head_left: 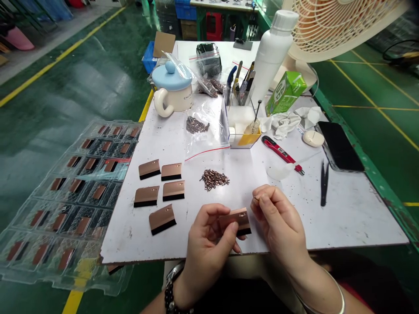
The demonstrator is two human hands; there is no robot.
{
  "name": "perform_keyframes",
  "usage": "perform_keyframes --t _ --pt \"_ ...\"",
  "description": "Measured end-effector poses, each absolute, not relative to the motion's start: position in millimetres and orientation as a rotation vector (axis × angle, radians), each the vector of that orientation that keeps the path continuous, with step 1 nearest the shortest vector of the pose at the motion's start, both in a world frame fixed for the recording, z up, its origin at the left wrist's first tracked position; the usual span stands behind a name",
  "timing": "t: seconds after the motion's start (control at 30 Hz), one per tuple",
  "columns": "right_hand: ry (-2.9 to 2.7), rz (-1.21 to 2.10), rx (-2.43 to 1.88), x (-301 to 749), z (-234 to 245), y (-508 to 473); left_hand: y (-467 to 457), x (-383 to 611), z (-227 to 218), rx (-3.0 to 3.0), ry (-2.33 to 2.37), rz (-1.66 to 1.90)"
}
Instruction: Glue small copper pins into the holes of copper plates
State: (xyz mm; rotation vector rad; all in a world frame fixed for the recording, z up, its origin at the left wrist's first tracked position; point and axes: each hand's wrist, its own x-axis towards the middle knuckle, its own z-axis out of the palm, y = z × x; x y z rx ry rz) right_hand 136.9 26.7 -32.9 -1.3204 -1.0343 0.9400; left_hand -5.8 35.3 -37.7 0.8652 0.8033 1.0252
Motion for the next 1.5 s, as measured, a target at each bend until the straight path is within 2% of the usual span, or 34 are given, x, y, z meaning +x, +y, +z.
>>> perform_keyframes --t 0.07,0.23,0.57,0.73,1.1,1.5 --pt "-1.170 0.783 -1.320 135 -29 24 35 -6 -37 0.904 0.799 1.050" --pt "-1.640 0.102 -1.367 123 -28 16 35 -8 -37 1.027 0.796 1.086" --pt "-1.749 -0.271 -1.434 111 -37 18 41 -8 -32 1.068 0.908 1.057" --pt "-1.802 -0.282 -1.431 116 -35 18 40 -7 -33 1.021 0.861 1.051" --pt "-1.858 0.049 -1.373 131 -22 18 38 -8 -36 1.098 0.864 1.003" --pt "-2.068 -0.020 -1.215 159 -20 24 38 -9 -37 1.178 0.838 0.934"
